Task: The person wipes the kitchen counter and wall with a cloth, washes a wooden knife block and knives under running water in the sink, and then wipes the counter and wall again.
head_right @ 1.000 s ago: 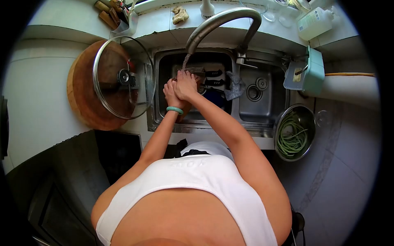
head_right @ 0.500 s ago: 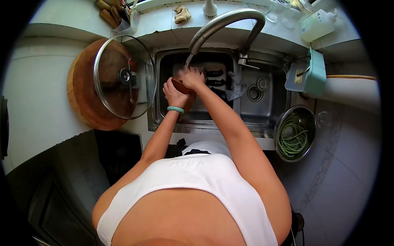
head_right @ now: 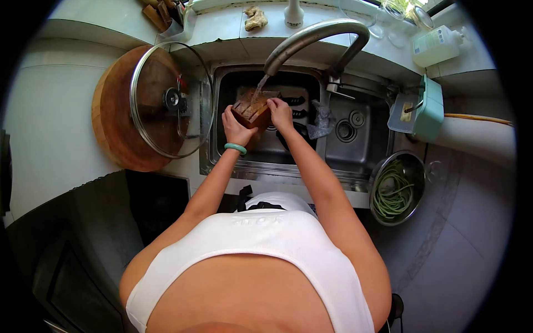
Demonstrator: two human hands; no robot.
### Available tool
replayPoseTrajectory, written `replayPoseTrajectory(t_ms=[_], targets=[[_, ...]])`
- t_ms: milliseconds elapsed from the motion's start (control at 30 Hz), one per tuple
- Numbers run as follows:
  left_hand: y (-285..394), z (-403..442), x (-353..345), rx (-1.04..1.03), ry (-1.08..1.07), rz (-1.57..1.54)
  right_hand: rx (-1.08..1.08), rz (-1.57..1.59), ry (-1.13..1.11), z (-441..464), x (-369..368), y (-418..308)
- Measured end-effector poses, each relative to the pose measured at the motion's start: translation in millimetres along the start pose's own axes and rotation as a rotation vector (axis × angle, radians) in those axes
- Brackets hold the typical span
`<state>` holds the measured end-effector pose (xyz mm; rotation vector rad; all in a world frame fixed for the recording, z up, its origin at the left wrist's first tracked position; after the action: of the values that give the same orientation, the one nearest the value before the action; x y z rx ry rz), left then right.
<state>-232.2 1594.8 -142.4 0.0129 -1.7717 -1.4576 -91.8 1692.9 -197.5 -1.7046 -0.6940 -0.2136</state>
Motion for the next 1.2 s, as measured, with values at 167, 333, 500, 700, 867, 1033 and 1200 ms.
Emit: replayPoseTrajectory(t_ms=[167,333,500,700,867,1033,1200], targets=[[-22,-12,-6,0.029,-0.038,-0.035,-0.105,-0.114,-0.07,7,-12,32],[-41,-17,-5,0.06,-0.015,-0.044,0.01,0.083,0.103,-9,-10,-23],[-45,-20,0,0.063,0.027,-0.067,-0.123,0.744,-0.151,22,-82,-37],[-69,-21,-8,0.086,0.053,-0.128,-0.577,1.465,-0.2,30,-107,-23],[-91,-29,-16,0.188,0.074,-0.172,-0.563,1.472,-0.361,17,-95,-4],[-89,-33,-17,0.317,0.146,-0.135,-0.467,1.147,-0.314,1,-75,7],[-94,-29,-26,0.376,0.084,-0.095,-0.568,1.198,-0.197,-10,-59,21]])
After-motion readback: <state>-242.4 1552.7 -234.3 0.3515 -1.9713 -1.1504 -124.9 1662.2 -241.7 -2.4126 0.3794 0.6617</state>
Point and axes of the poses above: each hand's wrist, its own z-axis towards the middle knuckle, its own x-axis out of the back of the hand, y = z × x, the point moved 5 cm from there along z, towards the middle knuckle, and after that the axes turned 11 degrees about -z, right-handed, at the moved point
